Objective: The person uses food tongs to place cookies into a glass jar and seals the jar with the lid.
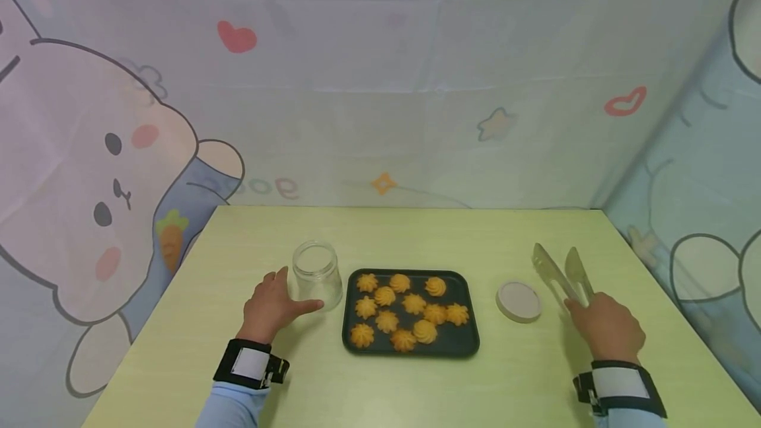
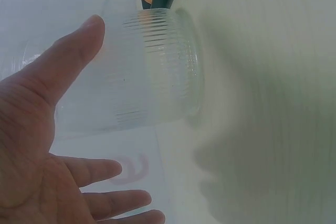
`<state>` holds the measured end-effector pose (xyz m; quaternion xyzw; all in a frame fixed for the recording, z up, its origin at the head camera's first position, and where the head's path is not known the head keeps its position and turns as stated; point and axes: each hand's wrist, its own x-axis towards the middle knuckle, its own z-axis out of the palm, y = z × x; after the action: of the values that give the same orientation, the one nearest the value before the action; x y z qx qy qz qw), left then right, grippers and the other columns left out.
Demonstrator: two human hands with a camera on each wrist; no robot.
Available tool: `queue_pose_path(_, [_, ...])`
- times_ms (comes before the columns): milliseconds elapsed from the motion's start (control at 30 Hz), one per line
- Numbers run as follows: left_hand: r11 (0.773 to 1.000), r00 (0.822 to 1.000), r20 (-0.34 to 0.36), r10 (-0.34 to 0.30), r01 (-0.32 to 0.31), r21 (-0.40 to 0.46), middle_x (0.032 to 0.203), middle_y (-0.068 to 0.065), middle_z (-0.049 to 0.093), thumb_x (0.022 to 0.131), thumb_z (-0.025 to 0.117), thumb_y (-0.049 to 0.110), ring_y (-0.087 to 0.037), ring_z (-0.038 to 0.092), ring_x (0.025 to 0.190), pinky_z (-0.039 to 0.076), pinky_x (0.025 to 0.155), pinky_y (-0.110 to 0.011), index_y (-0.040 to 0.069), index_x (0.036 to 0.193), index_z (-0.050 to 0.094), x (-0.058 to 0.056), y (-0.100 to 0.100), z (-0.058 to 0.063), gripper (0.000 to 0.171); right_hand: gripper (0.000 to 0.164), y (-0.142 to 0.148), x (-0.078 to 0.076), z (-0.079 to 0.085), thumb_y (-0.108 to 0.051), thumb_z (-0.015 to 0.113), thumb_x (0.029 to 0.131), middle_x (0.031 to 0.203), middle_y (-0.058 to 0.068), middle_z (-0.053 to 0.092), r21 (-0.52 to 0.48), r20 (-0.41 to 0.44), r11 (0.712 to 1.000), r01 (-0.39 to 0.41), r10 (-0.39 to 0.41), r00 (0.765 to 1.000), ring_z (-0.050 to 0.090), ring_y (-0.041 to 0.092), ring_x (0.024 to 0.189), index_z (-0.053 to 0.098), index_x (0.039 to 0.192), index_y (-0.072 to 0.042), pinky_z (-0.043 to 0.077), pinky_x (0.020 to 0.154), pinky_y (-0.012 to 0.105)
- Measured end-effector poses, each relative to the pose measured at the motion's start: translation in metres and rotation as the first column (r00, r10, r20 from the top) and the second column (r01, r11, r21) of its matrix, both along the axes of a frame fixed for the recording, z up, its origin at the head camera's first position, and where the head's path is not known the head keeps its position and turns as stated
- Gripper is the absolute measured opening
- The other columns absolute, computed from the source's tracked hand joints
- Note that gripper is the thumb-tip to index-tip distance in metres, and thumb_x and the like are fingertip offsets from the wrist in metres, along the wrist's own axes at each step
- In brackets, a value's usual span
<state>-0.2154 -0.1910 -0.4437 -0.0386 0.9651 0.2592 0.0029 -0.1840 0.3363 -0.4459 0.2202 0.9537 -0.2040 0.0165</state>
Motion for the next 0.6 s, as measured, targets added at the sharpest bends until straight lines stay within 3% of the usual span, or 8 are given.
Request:
queue_pose_path(300, [1.0,1.0,-0.008,-0.014,0.014,0.005,0.134,-0.031,0.056,0.074,0.086,0.052,-0.049,0.059,0.119,0.051,0.087,-0.064,-0.005,0.146,0.046,-0.003,-0.001,-0.002,0.1,0.041,-0.002,-0.002,0.008,-0.03,0.056,0.091,0.066,0.018,0.056,-0.003,-0.083,0.997,-0.075,0.074,0.994,0.057,0.032,0.06,0.057,0.076,0.008,0.044,0.048,0.043])
queue_pose_path(600, [0.999,0.999,-0.03,-0.02,0.022,0.045,0.136,-0.029,0.057,0.075,0.086,0.05,-0.047,0.059,0.122,0.051,0.087,-0.064,0.0,0.146,0.047,-0.006,0.002,0.004,0.095,0.036,-0.02,-0.001,0.026,-0.029,0.053,0.098,0.072,0.015,0.057,0.016,-0.052,0.99,-0.142,0.142,0.988,0.056,0.03,0.064,0.057,0.088,0.005,0.044,0.05,0.041])
